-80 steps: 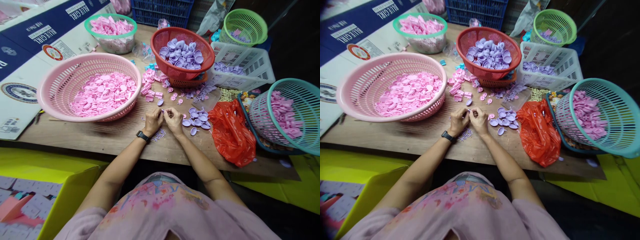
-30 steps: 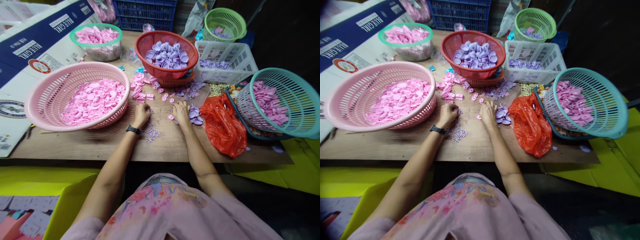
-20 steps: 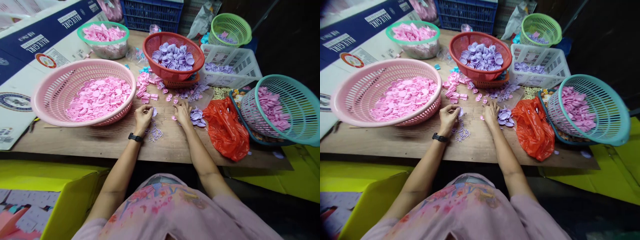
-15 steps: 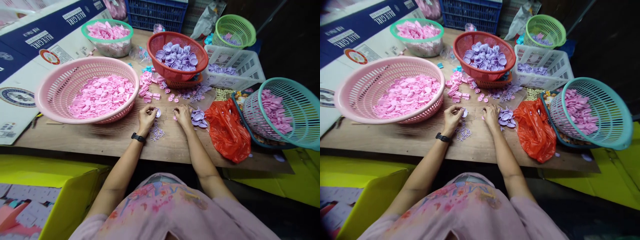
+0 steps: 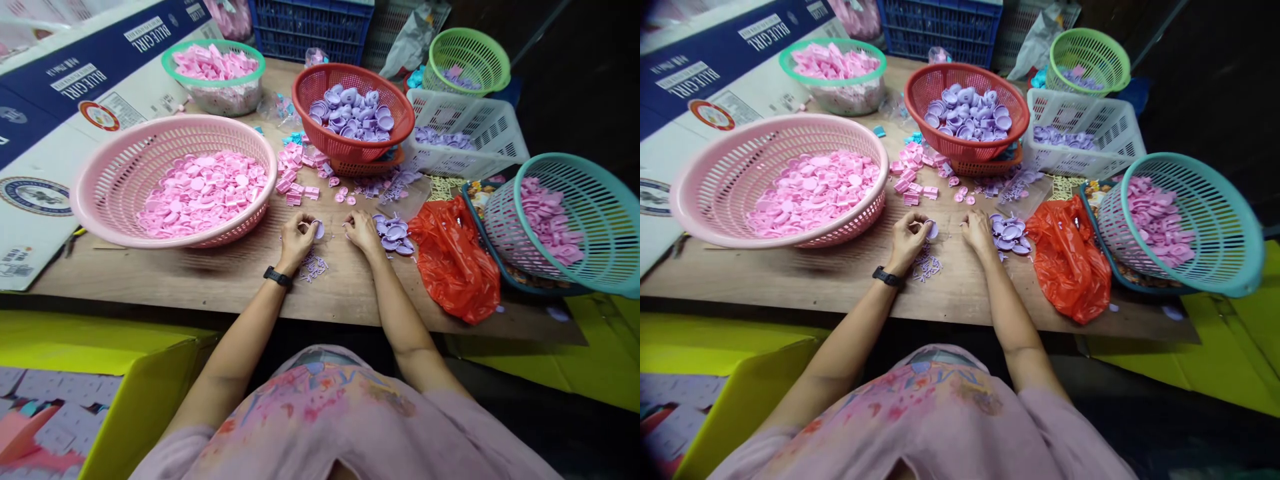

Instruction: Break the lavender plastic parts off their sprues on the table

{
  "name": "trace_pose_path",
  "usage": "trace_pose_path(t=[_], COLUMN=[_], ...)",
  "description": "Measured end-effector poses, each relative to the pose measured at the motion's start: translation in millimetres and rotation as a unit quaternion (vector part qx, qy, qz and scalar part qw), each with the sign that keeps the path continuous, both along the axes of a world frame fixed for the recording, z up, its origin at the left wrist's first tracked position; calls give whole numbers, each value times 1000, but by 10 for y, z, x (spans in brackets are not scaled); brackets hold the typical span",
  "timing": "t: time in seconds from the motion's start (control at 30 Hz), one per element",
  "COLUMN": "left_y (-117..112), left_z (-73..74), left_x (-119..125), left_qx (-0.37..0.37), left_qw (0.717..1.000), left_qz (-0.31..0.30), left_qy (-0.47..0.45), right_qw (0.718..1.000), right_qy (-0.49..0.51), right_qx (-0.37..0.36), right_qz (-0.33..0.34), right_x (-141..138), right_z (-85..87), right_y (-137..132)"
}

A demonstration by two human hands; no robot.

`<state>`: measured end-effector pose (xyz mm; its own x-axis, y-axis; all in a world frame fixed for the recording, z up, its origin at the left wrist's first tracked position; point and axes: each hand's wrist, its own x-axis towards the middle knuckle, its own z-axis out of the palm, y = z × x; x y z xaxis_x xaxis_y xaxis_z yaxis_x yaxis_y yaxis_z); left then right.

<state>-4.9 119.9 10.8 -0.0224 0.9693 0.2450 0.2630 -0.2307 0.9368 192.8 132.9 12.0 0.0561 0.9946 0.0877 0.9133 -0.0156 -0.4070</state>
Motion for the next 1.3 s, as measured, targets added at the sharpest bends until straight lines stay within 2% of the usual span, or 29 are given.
trace_pose_path(t=[0.4,0.63,0.87,1.1,1.3], left_y=[11,40,68,39,17], left_z=[-65,-128,-188,-121,-60], left_x=[17,8,0,7,13], left_qx=[-35,-41,-23,-33,-39], left_qw=[998,999,999,999,999], left_qz=[-22,-16,-3,-2,5], left_qy=[-36,-25,-23,-17,-24], right_qw=[1000,999,1000,999,987], right_qy=[-6,3,-8,2,112], right_qx=[4,45,20,49,116], right_qz=[18,27,-4,6,15], right_x=[-16,-33,-34,-45,-65], right_z=[-40,-4,-20,-5,48], right_y=[-17,-18,-22,-4,13])
